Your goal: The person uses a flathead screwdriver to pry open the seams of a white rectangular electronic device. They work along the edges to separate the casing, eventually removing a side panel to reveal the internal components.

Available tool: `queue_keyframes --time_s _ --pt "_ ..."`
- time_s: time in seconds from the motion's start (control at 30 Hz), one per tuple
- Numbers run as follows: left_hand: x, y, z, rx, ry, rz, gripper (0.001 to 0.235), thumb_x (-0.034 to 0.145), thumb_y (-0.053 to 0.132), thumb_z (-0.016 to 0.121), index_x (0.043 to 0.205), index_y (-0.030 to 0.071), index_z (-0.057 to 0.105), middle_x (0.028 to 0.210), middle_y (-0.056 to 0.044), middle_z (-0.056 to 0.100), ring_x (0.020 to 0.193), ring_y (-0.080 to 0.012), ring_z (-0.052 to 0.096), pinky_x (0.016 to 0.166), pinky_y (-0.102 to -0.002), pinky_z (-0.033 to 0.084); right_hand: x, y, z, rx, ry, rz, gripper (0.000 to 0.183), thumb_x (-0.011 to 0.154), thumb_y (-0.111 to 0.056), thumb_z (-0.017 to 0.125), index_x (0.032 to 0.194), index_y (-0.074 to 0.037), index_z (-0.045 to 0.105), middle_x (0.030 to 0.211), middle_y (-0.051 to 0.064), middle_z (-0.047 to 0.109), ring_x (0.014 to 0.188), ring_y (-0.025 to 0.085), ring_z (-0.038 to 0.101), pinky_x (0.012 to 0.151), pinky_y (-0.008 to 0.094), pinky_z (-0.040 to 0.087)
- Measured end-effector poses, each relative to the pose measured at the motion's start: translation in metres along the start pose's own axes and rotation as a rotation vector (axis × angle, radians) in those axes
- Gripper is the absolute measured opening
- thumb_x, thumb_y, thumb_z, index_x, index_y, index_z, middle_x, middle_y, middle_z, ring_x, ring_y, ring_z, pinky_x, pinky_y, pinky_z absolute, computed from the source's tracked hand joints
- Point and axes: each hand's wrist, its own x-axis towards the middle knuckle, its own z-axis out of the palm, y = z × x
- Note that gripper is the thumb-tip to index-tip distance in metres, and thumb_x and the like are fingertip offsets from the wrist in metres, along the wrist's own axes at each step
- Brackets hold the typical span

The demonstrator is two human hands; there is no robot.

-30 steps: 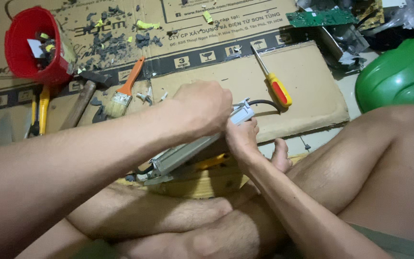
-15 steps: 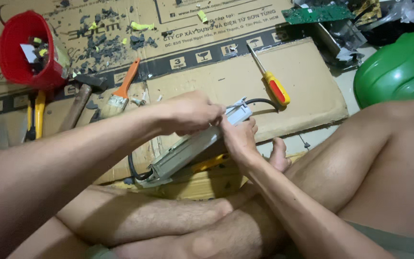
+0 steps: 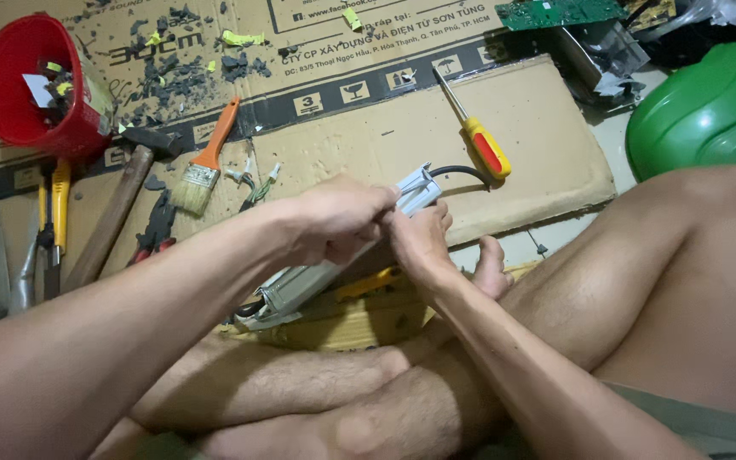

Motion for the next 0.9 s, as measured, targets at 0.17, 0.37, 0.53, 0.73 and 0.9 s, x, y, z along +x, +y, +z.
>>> queue_keyframes --time_s 0.17,0.37,0.53,0.73,0.9 --pt "0.014 -0.015 0.002 -0.204 -0.075 -0.059 0.019 0.098 0.026 0.052 0.083 0.013 0.055 0.054 0.008 0.034 0.033 -0.0006 0.026 0.029 -0.015 0.026 0.005 0.004 0.002 -0.009 -0.005 -0.047 0.084 0.083 -0.044 0.064 0.141 0.006 0.028 0.143 0.029 0.035 0.141 0.043 0.033 0.12 0.054 0.025" --pt "-0.005 0.014 -0.005 0.581 0.137 0.148 0.034 0.097 0.028 0.048 0.092 0.002 0.07 0.073 -0.012 0.057 0.067 -0.0234 0.053 0.057 -0.038 0.042 -0.012 -0.006 -0.011 -0.028 -0.042 -0.054 0.088 0.086 -0.055 0.059 0.141 0.007 0.029 0.141 0.029 0.037 0.14 0.043 0.035 0.117 0.054 0.028" --pt "-0.008 0.018 0.0 0.922 0.24 0.266 0.046 0.097 0.038 0.051 0.106 0.0 0.075 0.093 -0.024 0.072 0.091 -0.0373 0.075 0.081 -0.05 0.06 -0.002 0.001 -0.002 -0.011 -0.018 -0.086 0.085 0.087 -0.051 0.058 0.142 0.006 0.027 0.141 0.029 0.036 0.138 0.044 0.034 0.119 0.053 0.027" --pt "0.02 -0.003 -0.011 0.323 0.067 0.091 0.038 0.097 0.025 0.048 0.075 0.005 0.071 0.049 0.003 0.036 0.032 -0.0094 0.031 0.034 -0.024 0.026 -0.004 -0.004 -0.006 -0.056 -0.043 -0.108 0.085 0.09 -0.056 0.057 0.14 0.007 0.029 0.139 0.028 0.038 0.138 0.043 0.035 0.119 0.054 0.028" --pt "0.026 -0.031 -0.008 -0.354 -0.24 -0.087 0.032 0.107 0.043 0.042 0.082 0.023 0.047 0.053 0.016 0.03 0.031 0.0022 0.027 0.027 -0.014 0.023 -0.005 -0.009 -0.008 -0.013 -0.056 -0.088 0.086 0.091 -0.054 0.059 0.141 0.007 0.026 0.141 0.029 0.035 0.14 0.045 0.033 0.116 0.058 0.03"
